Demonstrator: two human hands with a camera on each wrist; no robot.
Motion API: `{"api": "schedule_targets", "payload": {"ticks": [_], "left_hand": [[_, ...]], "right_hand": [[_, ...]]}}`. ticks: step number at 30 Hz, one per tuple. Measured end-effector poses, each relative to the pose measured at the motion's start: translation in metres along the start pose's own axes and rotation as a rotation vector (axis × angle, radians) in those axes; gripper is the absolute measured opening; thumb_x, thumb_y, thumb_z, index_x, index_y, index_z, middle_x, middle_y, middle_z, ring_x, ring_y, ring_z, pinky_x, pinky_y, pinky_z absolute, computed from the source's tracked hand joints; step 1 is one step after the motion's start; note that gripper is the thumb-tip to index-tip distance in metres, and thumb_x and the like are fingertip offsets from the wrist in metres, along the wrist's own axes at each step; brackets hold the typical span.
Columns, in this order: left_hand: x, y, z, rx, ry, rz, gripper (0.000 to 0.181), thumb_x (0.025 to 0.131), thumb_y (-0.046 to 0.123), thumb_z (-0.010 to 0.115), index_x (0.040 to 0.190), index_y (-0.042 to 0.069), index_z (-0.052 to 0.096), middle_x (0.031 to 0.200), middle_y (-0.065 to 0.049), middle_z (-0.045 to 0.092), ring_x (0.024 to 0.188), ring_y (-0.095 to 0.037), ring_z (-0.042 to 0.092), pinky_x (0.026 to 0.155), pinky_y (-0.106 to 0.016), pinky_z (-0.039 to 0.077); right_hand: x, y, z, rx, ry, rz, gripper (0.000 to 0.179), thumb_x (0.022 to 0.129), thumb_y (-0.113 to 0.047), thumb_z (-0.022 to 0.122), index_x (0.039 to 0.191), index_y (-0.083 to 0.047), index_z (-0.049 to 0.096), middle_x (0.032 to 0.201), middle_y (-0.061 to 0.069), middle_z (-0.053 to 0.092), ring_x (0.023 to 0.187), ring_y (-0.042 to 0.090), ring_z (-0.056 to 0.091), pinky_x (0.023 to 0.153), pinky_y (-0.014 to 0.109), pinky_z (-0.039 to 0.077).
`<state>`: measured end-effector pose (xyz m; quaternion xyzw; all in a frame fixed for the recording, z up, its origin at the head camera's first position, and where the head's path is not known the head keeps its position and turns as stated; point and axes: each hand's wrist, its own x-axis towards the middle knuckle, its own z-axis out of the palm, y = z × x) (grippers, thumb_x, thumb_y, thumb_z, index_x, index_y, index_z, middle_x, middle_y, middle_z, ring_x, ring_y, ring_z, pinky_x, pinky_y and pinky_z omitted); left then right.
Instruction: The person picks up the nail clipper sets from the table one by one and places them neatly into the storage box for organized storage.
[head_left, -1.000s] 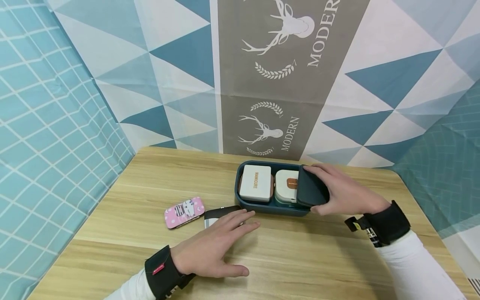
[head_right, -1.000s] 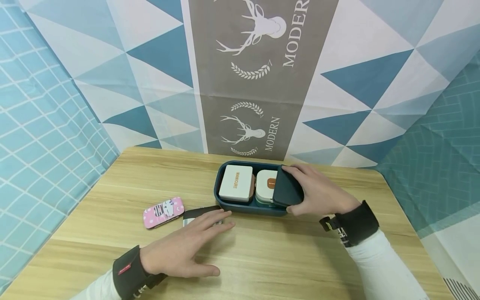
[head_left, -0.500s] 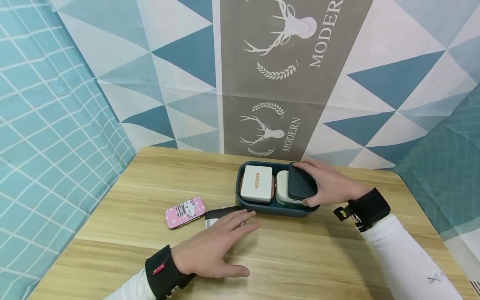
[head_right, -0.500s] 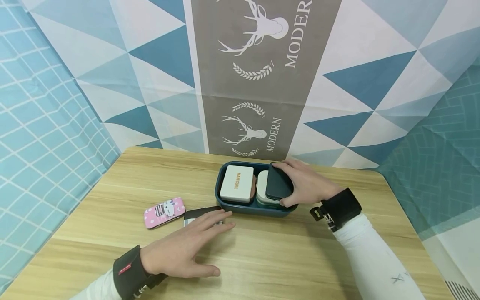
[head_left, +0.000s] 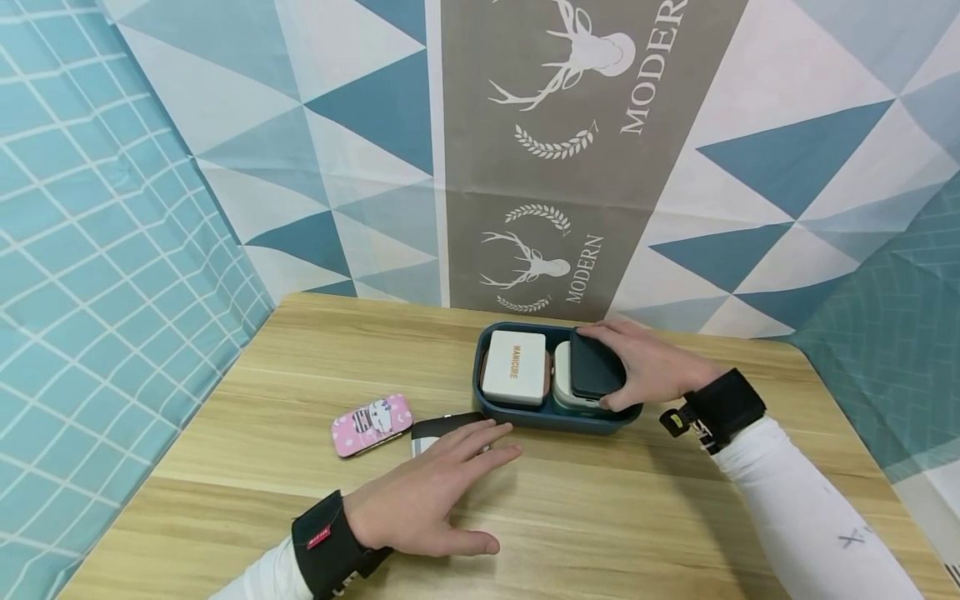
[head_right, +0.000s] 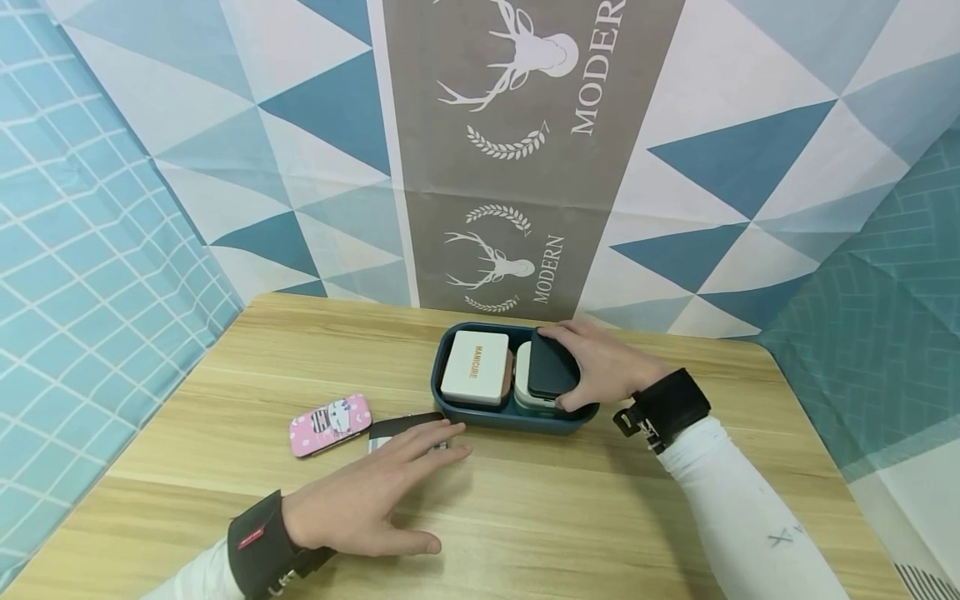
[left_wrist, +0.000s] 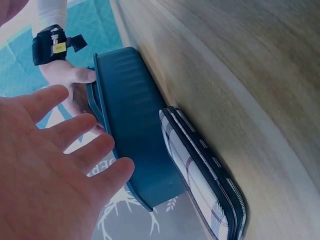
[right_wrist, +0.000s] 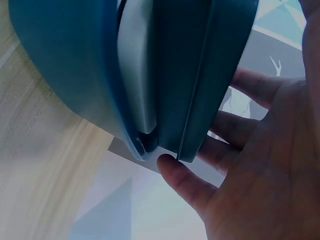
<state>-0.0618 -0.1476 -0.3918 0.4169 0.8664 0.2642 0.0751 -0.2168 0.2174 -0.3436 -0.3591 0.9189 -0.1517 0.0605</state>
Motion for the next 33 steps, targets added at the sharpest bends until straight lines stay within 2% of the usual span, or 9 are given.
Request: {"api": "schedule_targets", "payload": {"ticks": [15,26,33], "left_hand": [[0.0006,-0.0005,0.0011,0.016,0.002,0.012,0.095,0.091,0.061,0.077,0.168,0.036,0.027,0.175,0.009,0.016,0.160,-0.020,0.018,0.123,-0.055,0.033],[0.0009,-0.0009,0.0011,0.018,0.004,0.020,0.096,0.091,0.059,0.078,0.168,0.036,0.027,0.176,0.009,0.015,0.161,-0.021,0.017,0.124,-0.054,0.031],[0.0011,-0.0007,0.0014,0.016,0.003,0.017,0.097,0.090,0.057,0.080,0.168,0.035,0.028,0.176,0.008,0.016,0.160,-0.021,0.018,0.123,-0.054,0.032]], "right_hand": [[0.0054,0.0077,0.0056,0.017,-0.029,0.021,0.107,0.074,-0.039,0.089,0.164,-0.013,0.038,0.161,0.017,0.040,0.135,0.034,0.044,0.102,0.052,0.044],[0.0061,0.0074,0.0059,0.011,-0.031,0.017,0.108,0.074,-0.041,0.089,0.165,-0.013,0.037,0.162,0.018,0.038,0.138,0.037,0.040,0.107,0.063,0.038],[0.0050,0.0081,0.0063,0.032,-0.039,0.022,0.108,0.074,-0.042,0.089,0.165,-0.013,0.037,0.164,0.018,0.036,0.138,0.037,0.041,0.107,0.063,0.038]]}}
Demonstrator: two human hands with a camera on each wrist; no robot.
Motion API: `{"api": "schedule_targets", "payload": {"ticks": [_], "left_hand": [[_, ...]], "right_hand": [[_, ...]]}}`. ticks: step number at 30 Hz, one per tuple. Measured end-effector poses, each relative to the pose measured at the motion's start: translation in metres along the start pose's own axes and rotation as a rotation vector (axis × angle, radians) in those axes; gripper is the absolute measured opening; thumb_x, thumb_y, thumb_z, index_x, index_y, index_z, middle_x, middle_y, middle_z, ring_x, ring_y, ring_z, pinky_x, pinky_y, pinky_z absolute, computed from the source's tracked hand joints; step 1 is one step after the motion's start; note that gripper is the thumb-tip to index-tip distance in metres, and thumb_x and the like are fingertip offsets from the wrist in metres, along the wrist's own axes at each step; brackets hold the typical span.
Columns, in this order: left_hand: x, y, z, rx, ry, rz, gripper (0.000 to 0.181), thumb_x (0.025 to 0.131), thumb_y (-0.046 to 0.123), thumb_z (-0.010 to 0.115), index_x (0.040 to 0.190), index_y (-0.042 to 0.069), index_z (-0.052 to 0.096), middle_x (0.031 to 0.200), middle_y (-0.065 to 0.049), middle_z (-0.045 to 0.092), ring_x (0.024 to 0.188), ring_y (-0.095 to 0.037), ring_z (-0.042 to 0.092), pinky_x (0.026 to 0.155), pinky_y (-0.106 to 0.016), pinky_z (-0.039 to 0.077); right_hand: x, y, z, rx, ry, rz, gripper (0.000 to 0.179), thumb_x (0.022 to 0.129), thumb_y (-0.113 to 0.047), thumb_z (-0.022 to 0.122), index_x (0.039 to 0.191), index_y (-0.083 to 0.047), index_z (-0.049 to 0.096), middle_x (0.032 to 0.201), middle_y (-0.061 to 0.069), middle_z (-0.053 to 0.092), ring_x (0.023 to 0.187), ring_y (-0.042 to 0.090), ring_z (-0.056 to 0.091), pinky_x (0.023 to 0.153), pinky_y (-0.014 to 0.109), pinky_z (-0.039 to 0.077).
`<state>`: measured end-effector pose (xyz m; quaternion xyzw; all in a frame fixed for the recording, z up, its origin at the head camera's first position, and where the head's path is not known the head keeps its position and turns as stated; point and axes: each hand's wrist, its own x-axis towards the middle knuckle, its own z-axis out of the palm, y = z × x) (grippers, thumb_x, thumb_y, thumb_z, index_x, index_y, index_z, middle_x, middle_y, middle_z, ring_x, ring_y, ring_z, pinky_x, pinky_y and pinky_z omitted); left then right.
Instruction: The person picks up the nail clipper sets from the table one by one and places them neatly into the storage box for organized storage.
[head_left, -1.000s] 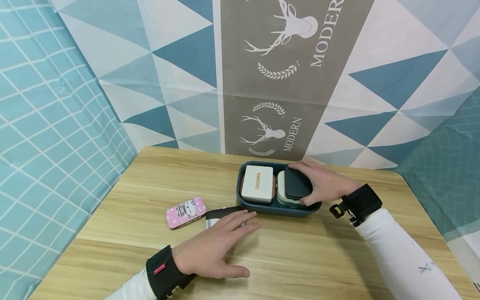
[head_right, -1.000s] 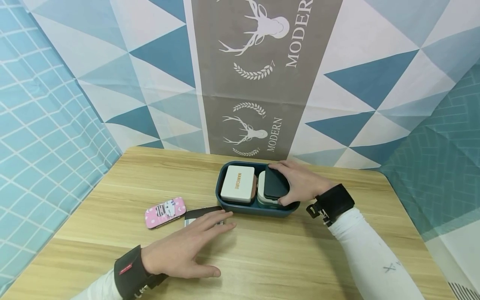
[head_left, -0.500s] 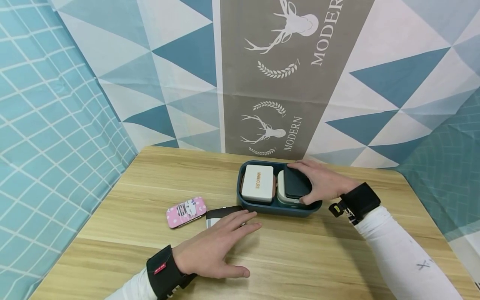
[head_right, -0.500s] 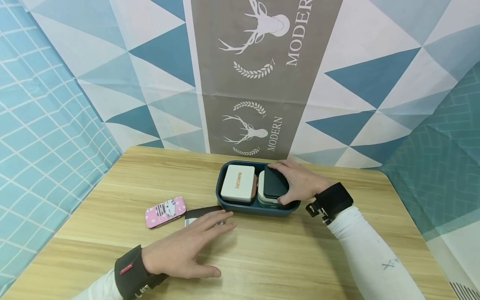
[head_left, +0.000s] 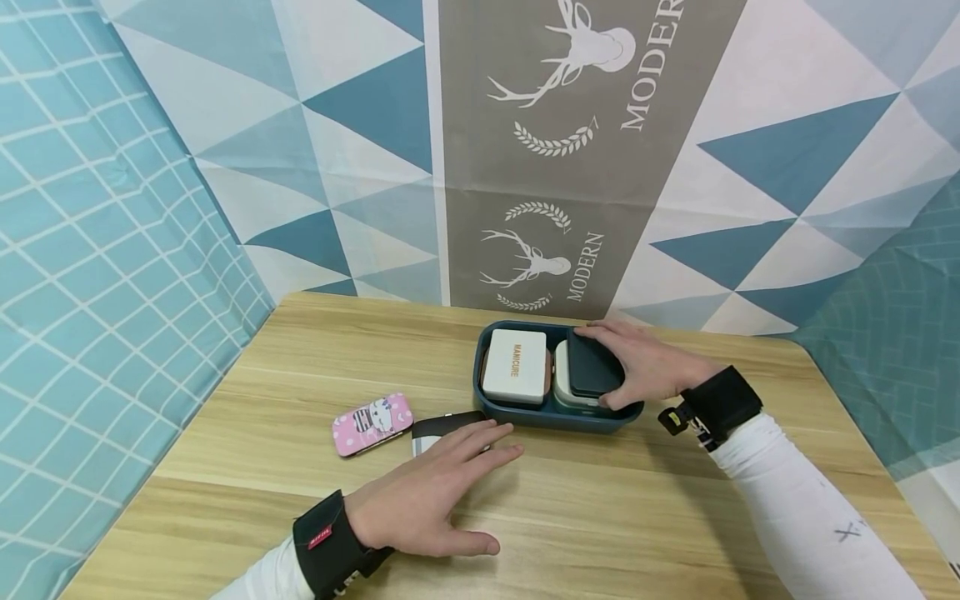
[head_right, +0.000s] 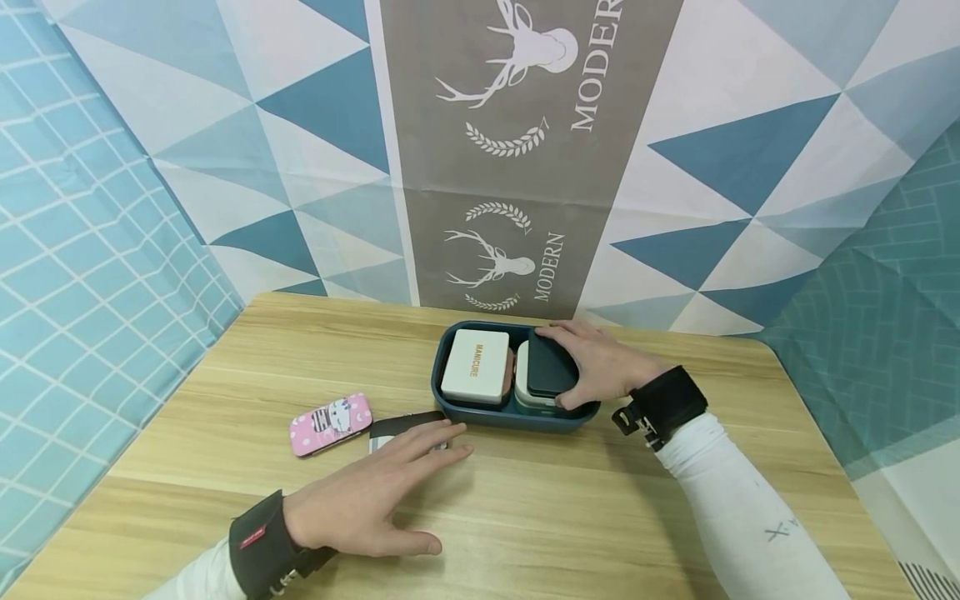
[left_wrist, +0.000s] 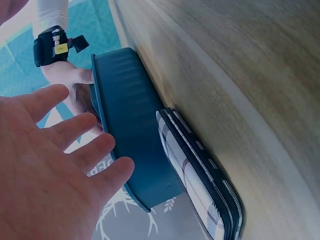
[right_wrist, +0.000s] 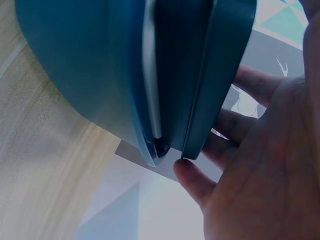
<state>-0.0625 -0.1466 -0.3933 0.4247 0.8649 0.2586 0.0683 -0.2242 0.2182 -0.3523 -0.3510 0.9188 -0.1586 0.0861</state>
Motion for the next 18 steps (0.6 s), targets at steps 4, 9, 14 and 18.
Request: {"api": "schedule_targets", "payload": {"ticks": [4,9,14,18], "left_hand": [[-0.0001,-0.0006,0.0003,0.006,0.004,0.002,0.097,0.090,0.057,0.080,0.168,0.035,0.028,0.175,0.008,0.016,0.160,-0.021,0.018,0.123,-0.054,0.032],[0.0000,-0.0015,0.0009,0.007,0.006,0.008,0.097,0.090,0.057,0.081,0.168,0.035,0.028,0.175,0.008,0.016,0.160,-0.021,0.018,0.123,-0.054,0.032],[-0.0001,-0.0019,0.0007,0.005,0.001,0.006,0.096,0.090,0.060,0.078,0.168,0.036,0.027,0.175,0.009,0.016,0.160,-0.020,0.018,0.123,-0.054,0.032],[-0.0004,-0.0012,0.0000,-0.003,-0.005,-0.005,0.096,0.090,0.060,0.079,0.168,0.037,0.027,0.175,0.010,0.016,0.160,-0.019,0.019,0.123,-0.054,0.033]], "right_hand": [[-0.0005,-0.0010,0.0000,0.016,-0.005,0.009,0.108,0.075,-0.042,0.090,0.165,-0.013,0.037,0.165,0.020,0.034,0.140,0.040,0.041,0.107,0.062,0.040],[-0.0010,-0.0028,0.0002,0.020,-0.007,0.014,0.108,0.075,-0.041,0.090,0.165,-0.013,0.037,0.166,0.021,0.034,0.142,0.042,0.040,0.107,0.061,0.041],[-0.0012,-0.0035,0.0003,0.024,-0.014,0.022,0.108,0.075,-0.041,0.090,0.165,-0.014,0.036,0.167,0.022,0.032,0.145,0.043,0.038,0.107,0.062,0.041],[-0.0014,-0.0032,0.0010,0.035,-0.014,0.028,0.109,0.075,-0.042,0.090,0.165,-0.013,0.036,0.168,0.022,0.030,0.147,0.045,0.035,0.108,0.064,0.040]]}}
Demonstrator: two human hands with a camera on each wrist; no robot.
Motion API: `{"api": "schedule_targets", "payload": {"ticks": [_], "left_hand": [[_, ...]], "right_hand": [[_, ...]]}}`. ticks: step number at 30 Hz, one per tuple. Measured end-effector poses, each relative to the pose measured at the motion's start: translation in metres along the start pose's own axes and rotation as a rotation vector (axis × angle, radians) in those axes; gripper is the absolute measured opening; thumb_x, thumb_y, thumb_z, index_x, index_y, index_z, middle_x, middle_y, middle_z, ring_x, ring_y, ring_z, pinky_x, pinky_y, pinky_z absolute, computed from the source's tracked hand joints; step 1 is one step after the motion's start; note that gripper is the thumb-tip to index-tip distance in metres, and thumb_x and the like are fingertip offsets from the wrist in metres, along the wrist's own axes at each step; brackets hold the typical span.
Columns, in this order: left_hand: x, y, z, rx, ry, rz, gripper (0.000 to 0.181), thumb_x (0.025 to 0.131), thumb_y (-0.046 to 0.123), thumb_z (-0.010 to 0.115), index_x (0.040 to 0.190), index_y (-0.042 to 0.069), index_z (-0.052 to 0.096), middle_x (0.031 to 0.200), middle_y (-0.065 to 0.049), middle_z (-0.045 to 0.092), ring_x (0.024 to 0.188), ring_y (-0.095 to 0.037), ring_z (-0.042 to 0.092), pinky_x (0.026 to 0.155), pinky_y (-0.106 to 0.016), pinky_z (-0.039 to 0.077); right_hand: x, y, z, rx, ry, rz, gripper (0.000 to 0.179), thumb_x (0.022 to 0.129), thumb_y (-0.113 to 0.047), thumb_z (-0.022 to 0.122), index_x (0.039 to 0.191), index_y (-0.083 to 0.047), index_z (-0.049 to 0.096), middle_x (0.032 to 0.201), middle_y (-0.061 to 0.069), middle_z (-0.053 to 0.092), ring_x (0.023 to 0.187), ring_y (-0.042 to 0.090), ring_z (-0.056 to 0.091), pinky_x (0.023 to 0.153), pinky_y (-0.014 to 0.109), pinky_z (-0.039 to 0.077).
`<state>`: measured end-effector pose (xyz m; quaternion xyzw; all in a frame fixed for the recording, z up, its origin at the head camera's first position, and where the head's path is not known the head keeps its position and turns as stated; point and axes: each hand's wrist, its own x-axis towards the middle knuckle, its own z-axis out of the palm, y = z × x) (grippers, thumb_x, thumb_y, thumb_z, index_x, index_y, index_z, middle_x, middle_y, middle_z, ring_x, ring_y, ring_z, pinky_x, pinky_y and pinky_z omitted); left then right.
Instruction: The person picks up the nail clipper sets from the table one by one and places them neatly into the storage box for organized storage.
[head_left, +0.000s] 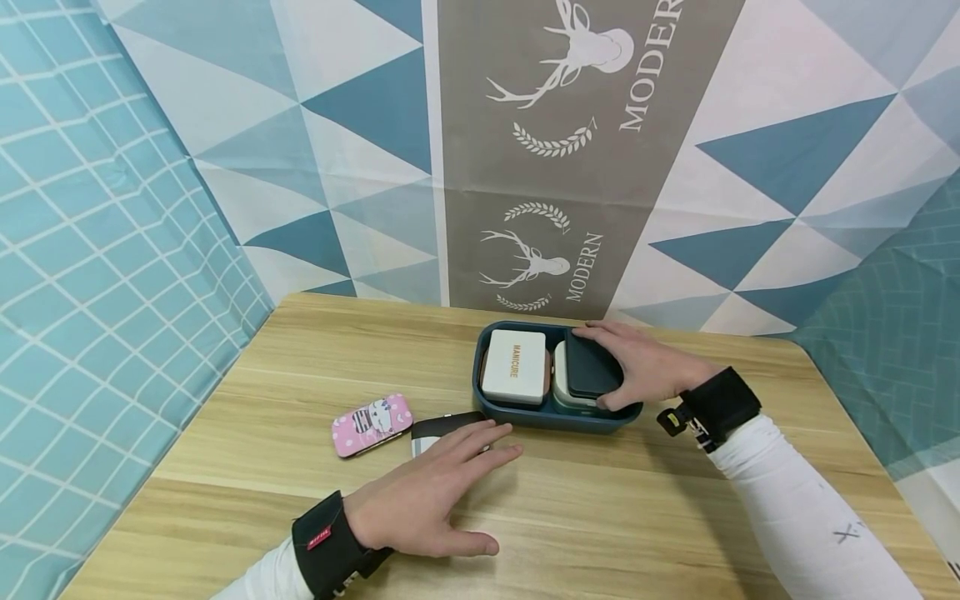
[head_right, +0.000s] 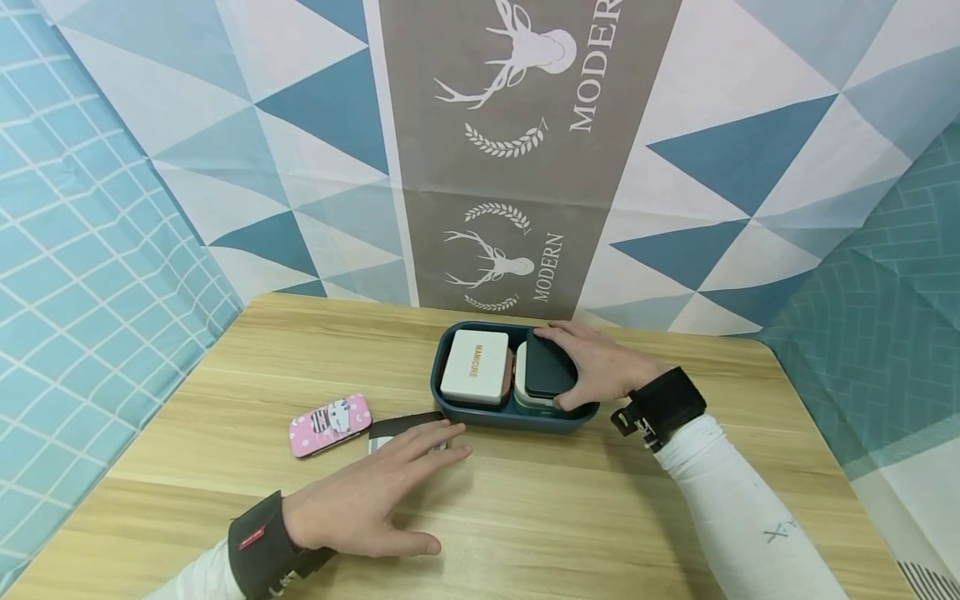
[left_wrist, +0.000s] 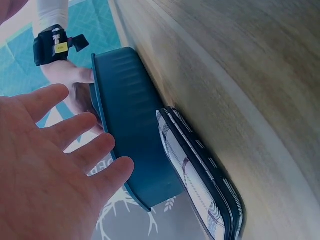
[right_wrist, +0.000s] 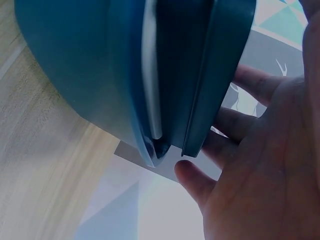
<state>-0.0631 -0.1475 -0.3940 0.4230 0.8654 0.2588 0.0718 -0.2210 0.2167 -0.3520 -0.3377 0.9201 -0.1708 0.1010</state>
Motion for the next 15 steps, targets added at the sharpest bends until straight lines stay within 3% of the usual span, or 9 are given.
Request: {"api": "schedule_targets", "payload": {"ticks": [15], "left_hand": [[0.000,0.000,-0.001,-0.007,0.006,-0.006,0.096,0.090,0.059,0.079,0.168,0.040,0.026,0.175,0.011,0.016,0.160,-0.020,0.018,0.122,-0.056,0.034]], "right_hand": [[-0.015,-0.005,-0.002,-0.014,0.048,-0.017,0.113,0.077,-0.047,0.093,0.167,-0.016,0.032,0.171,0.020,0.023,0.155,0.043,0.024,0.116,0.067,0.033]]}}
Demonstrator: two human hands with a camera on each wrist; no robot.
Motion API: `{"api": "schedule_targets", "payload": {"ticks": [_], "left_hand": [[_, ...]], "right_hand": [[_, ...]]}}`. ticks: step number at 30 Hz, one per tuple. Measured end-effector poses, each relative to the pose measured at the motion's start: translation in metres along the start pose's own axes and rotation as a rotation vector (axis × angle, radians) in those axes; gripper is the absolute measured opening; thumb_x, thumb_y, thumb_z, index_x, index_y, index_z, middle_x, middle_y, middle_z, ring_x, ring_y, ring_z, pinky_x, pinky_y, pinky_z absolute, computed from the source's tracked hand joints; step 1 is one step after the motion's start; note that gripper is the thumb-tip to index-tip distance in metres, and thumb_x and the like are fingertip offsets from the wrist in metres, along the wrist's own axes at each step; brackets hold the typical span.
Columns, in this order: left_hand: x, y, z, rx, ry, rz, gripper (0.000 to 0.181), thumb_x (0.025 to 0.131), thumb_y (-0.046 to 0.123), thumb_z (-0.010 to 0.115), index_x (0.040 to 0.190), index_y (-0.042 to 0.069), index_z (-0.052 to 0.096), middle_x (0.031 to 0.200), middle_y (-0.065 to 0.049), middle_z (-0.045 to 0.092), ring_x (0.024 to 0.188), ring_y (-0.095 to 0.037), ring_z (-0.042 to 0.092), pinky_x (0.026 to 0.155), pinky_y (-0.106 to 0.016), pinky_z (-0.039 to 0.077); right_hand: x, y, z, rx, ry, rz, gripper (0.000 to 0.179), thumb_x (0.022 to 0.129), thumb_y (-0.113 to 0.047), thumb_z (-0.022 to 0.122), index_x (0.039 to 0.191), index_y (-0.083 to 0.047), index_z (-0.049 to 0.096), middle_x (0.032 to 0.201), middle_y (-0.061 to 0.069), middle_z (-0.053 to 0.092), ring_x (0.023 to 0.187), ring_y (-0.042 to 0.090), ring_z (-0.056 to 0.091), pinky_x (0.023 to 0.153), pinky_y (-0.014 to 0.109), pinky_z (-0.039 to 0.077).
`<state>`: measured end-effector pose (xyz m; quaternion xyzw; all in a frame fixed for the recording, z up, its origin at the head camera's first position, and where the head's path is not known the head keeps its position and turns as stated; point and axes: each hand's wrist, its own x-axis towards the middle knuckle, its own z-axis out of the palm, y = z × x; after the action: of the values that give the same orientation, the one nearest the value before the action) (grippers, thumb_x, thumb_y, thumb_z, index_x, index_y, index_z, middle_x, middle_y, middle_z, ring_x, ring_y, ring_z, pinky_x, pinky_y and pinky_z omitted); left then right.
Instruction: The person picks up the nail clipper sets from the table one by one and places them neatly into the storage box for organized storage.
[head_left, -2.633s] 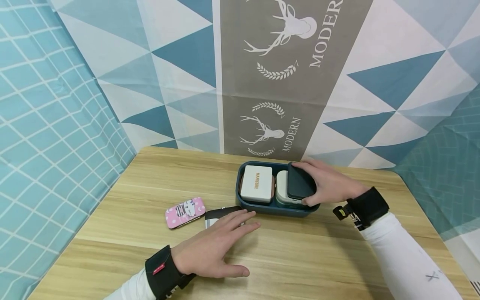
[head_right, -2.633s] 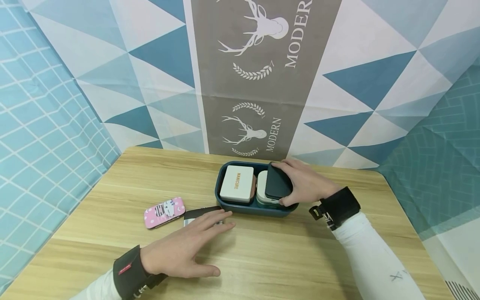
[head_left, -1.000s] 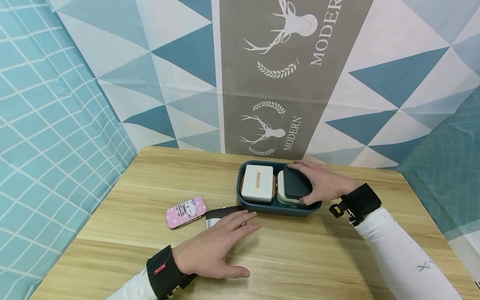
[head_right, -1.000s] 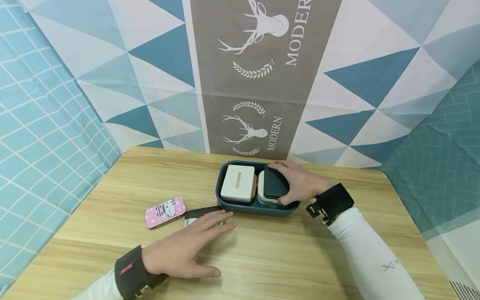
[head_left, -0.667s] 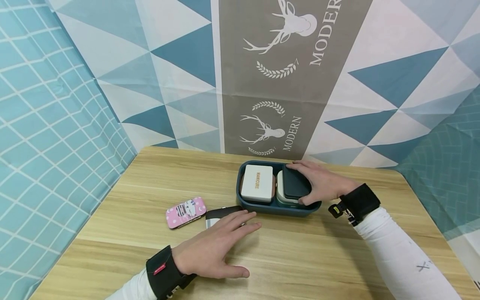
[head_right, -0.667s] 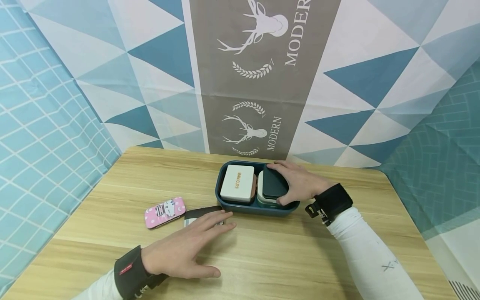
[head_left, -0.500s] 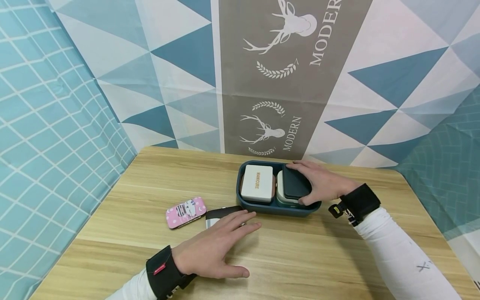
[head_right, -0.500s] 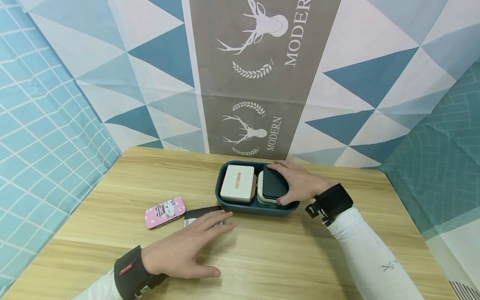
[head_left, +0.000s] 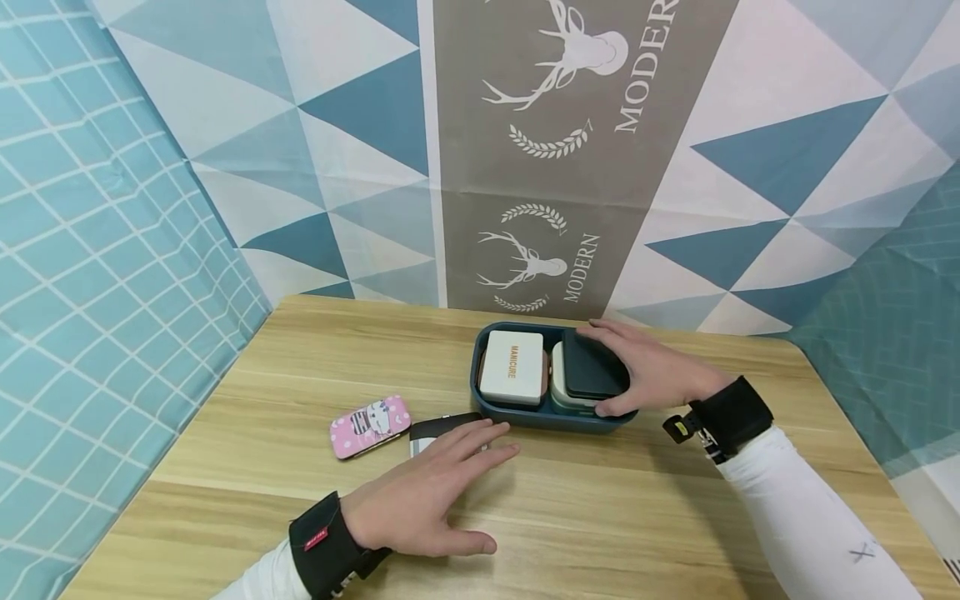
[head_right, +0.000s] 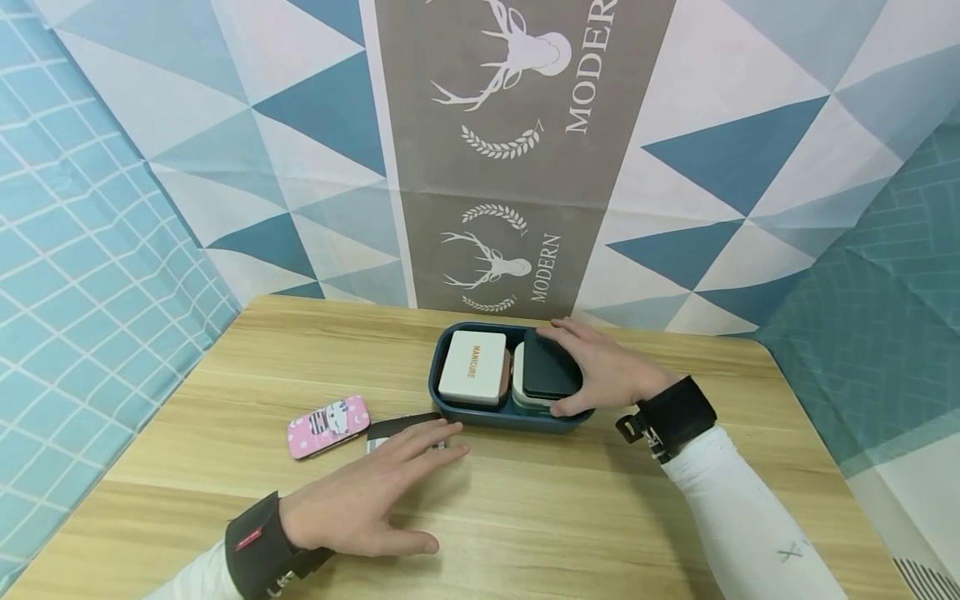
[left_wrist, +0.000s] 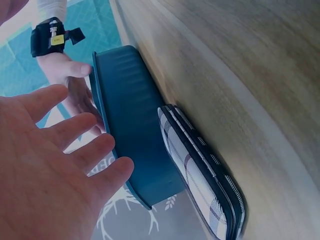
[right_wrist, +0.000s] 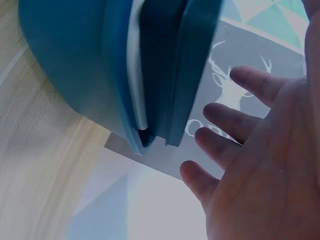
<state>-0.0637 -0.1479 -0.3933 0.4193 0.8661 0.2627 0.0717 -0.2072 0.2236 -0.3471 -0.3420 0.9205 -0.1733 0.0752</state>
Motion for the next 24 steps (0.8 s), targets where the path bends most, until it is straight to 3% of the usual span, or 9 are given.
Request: {"api": "schedule_targets", "payload": {"ticks": [14,24], "left_hand": [[0.000,-0.001,-0.002,0.012,0.012,-0.009,0.097,0.089,0.058,0.081,0.168,0.040,0.026,0.176,0.007,0.017,0.160,-0.019,0.019,0.121,-0.056,0.035],[0.000,-0.001,-0.003,0.024,0.036,-0.004,0.099,0.088,0.058,0.082,0.168,0.039,0.026,0.176,0.007,0.017,0.159,-0.018,0.019,0.122,-0.054,0.034]], "right_hand": [[-0.035,-0.017,-0.003,-0.022,0.097,-0.061,0.111,0.079,-0.060,0.089,0.166,-0.017,0.034,0.174,0.013,0.017,0.158,0.041,0.020,0.114,0.068,0.036],[-0.058,-0.032,-0.002,-0.030,0.133,-0.065,0.112,0.078,-0.050,0.093,0.168,-0.026,0.031,0.175,0.009,0.018,0.157,0.037,0.023,0.111,0.068,0.040]]}}
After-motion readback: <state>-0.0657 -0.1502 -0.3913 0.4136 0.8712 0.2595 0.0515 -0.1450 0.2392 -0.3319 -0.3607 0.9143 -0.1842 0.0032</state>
